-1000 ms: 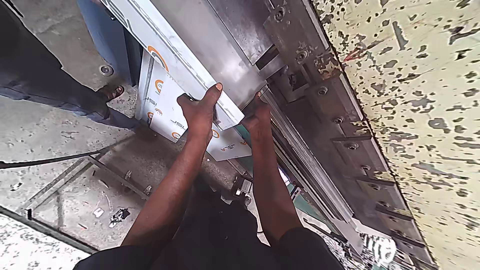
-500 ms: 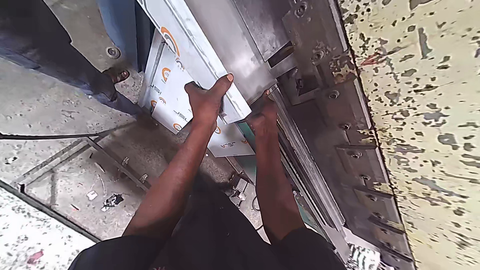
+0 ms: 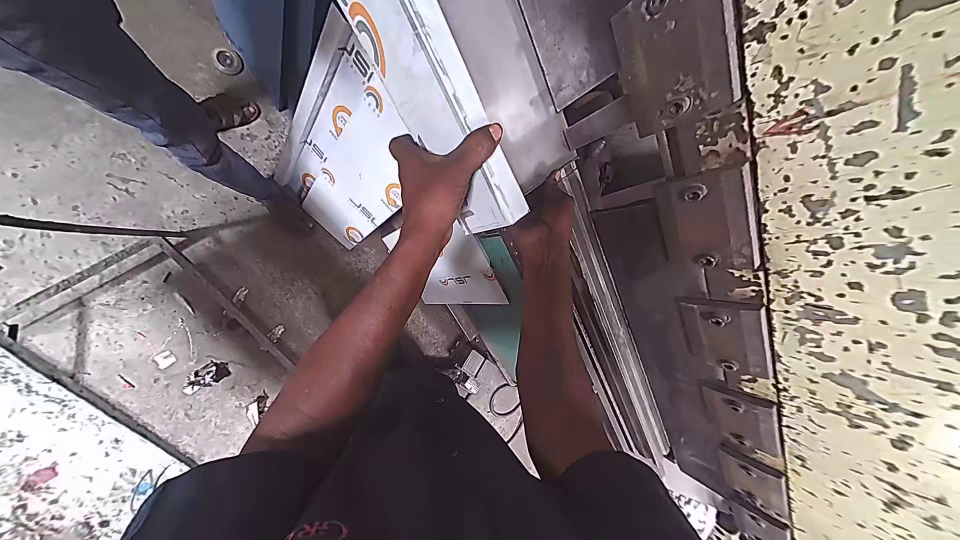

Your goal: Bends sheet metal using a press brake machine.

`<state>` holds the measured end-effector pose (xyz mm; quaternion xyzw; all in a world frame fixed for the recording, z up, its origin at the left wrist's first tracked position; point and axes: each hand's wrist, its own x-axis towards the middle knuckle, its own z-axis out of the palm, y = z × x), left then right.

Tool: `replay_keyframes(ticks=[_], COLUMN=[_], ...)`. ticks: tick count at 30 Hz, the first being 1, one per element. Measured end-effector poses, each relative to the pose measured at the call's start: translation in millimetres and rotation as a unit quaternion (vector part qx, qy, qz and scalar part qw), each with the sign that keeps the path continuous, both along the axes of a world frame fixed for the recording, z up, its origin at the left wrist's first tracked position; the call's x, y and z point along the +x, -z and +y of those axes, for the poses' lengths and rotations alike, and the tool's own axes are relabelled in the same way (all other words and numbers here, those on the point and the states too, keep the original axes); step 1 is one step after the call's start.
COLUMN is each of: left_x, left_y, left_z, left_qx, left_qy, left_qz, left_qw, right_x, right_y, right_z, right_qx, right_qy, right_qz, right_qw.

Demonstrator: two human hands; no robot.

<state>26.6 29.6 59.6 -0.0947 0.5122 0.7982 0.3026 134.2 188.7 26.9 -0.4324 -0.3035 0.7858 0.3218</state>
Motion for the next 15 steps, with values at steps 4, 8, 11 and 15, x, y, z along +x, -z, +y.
replay_keyframes(ticks=[4, 8, 11, 15], left_x=[-0.3, -1.2, -0.9, -0.8], left_y=[-2.0, -1.0, -0.3, -1.3], left_z=[0.6, 1.3, 0.4, 0.3], left_qx=[-0.002, -0.004, -0.004, -0.012], left_qy=[-0.003, -0.001, 0.000, 0.007], left_qz=[0.004, 0.006, 0.001, -0.002], left_qw=[1.000, 1.000, 1.000, 1.000], right_x=[-0.6, 0.2, 0.6, 1.3], right_y=[-0.9, -0.4, 0.6, 0.3], right_z=[-0.2, 0.7, 0.4, 1.6], right_qx=[-0.002, -0.004, 0.000, 0.007], right_qy=[0.006, 0.000, -0.002, -0.009], right_qz=[0.017, 0.028, 0.013, 0.004], right_qw=[1.000, 1.000, 1.000, 1.000])
